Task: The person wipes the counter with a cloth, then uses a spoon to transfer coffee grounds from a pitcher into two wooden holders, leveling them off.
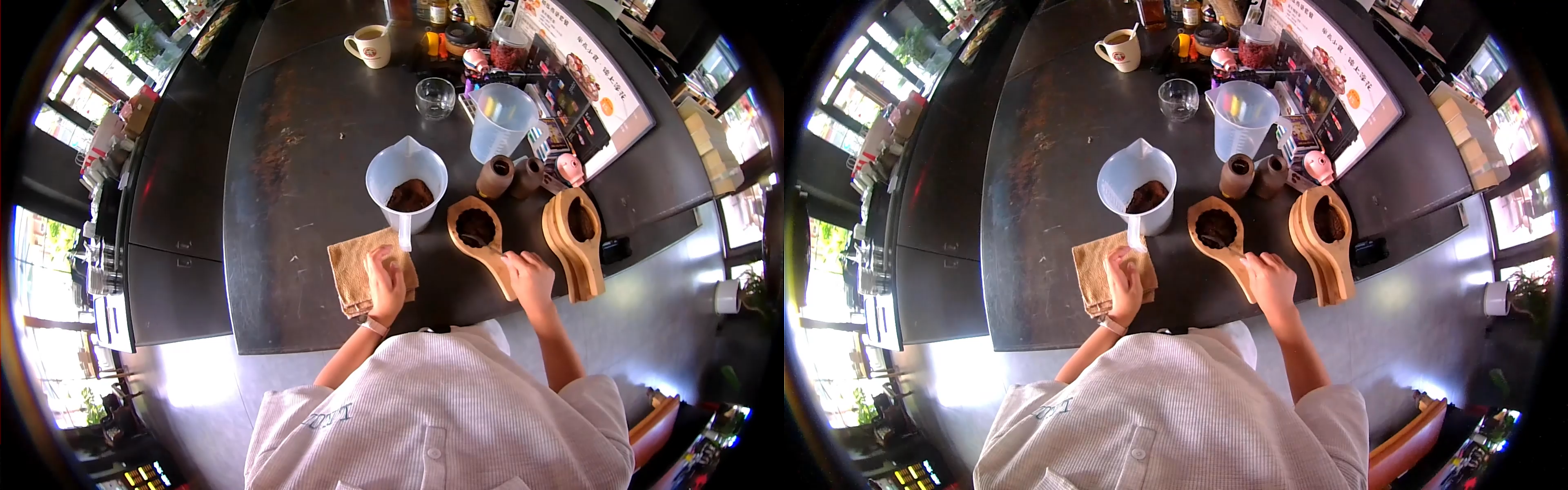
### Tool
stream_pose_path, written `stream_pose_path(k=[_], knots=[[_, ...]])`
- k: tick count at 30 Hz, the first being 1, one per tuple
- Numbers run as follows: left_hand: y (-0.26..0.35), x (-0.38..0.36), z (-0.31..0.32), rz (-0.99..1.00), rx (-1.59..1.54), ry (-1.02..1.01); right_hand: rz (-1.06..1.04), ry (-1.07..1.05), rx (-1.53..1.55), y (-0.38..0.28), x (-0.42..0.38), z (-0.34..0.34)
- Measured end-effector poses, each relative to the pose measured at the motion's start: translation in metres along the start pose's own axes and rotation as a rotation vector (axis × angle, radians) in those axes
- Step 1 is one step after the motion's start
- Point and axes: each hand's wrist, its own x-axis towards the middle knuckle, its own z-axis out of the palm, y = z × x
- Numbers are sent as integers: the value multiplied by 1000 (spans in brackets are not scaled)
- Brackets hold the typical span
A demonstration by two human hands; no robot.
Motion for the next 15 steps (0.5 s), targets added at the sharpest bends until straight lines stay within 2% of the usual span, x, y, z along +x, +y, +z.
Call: stream_pose_path(k=[15], knots=[[3, 1, 0, -22, -30, 15, 31, -84, 4, -4, 5, -4]])
